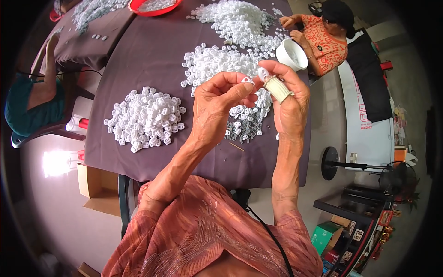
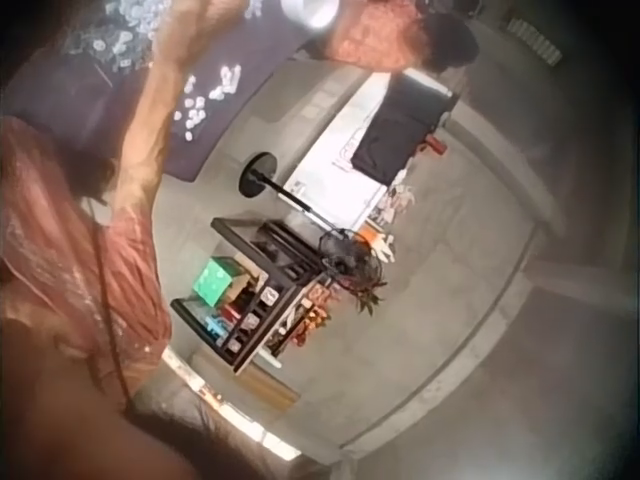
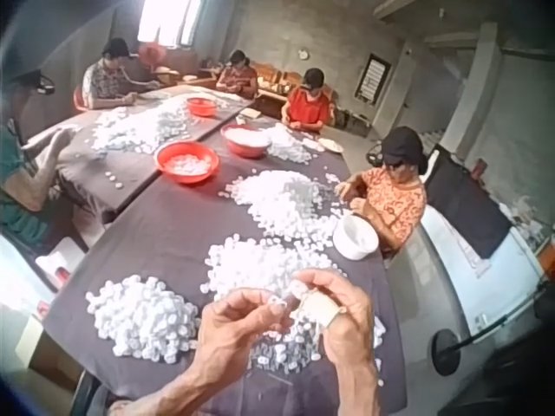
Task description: The person assembles small white plastic components by manually attaching metal clips to them.
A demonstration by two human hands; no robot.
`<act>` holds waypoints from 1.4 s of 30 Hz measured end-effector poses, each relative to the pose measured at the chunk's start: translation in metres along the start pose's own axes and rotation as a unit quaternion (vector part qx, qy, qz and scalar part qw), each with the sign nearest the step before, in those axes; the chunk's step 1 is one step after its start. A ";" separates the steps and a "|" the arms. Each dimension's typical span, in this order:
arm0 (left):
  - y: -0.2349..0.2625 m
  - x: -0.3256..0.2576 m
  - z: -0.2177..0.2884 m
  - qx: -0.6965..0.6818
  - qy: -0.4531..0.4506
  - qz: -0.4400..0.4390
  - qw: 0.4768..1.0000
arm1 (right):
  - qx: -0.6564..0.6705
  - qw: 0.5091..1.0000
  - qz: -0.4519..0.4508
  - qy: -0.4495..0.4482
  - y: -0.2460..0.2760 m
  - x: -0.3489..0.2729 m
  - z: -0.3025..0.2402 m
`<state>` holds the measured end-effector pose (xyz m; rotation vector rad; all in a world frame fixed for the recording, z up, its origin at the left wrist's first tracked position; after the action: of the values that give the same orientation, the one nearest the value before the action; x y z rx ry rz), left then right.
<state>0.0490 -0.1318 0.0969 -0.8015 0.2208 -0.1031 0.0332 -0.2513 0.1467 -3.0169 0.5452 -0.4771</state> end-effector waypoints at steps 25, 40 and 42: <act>-0.006 -0.003 0.007 0.074 -0.023 0.016 0.997 | 0.044 0.998 0.017 -0.035 0.003 0.000 0.002; -0.007 -0.002 0.004 0.074 -0.013 -0.010 0.997 | -0.072 0.997 0.001 0.040 0.003 -0.002 -0.008; -0.006 -0.002 0.003 0.069 -0.010 -0.011 0.997 | -0.081 0.996 -0.003 0.043 0.003 -0.003 -0.009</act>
<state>0.0478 -0.1337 0.1034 -0.6664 0.1847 -0.1292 0.0271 -0.2527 0.1541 -3.1651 0.6072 -0.5940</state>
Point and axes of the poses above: each hand's wrist, its own x-axis towards the middle knuckle, its own y-axis out of the back of the hand, z = x × y, the point moved 5 cm from there along x, towards the middle knuckle, and after that the axes turned 14 degrees about z, right-handed, at the moved point
